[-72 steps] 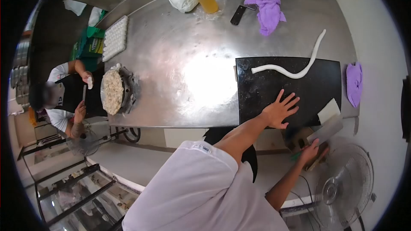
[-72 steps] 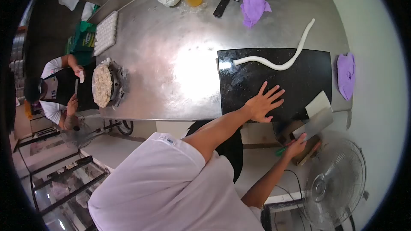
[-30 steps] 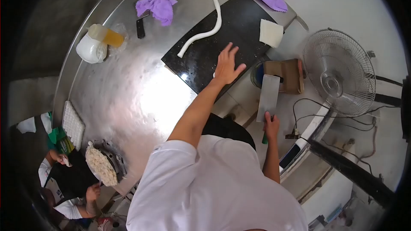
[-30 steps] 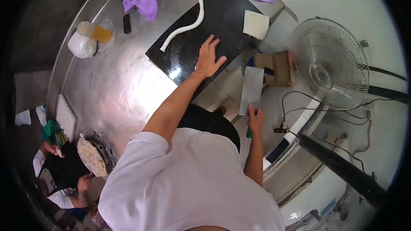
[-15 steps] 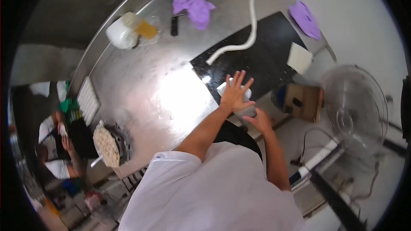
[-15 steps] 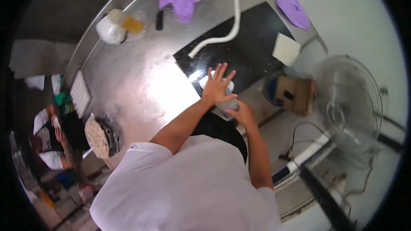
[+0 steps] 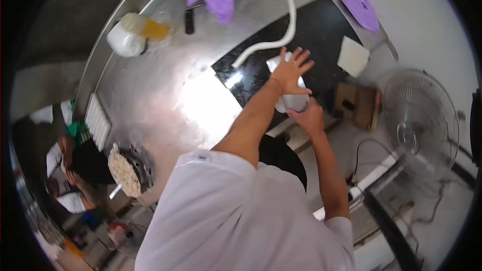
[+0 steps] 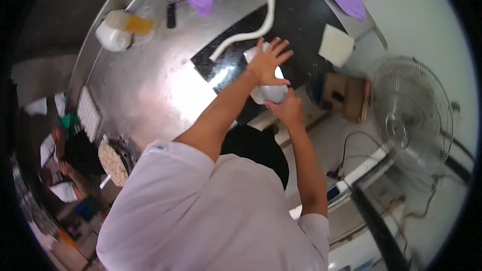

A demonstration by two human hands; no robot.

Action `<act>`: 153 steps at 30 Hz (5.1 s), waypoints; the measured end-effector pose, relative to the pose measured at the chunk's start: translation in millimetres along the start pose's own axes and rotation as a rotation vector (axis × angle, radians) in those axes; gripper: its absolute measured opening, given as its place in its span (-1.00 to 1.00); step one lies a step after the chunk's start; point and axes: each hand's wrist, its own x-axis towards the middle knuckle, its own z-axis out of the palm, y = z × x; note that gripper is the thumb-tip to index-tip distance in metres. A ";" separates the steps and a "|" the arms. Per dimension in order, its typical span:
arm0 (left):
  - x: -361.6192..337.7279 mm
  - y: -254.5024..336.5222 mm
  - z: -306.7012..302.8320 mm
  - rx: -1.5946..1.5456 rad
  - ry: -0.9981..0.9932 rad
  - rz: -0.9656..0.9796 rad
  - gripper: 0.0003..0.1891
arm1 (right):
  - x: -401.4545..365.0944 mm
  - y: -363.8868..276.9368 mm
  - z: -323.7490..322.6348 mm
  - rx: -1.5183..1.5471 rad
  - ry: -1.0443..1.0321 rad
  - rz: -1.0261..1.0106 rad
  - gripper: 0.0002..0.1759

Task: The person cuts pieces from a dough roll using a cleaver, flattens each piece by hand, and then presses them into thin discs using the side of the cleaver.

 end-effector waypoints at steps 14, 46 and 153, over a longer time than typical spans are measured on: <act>27.9 -4.8 -14.0 0.107 -0.084 0.172 0.19 | 4.6 9.0 7.2 0.027 -0.001 0.075 -0.15; -6.5 16.9 -4.4 0.131 -0.078 0.066 0.23 | -0.3 33.9 -17.6 0.008 -0.281 -0.065 -0.07; 5.0 5.7 12.7 0.035 -0.249 0.502 0.14 | -2.1 84.0 -19.0 0.152 -0.450 -0.243 -0.05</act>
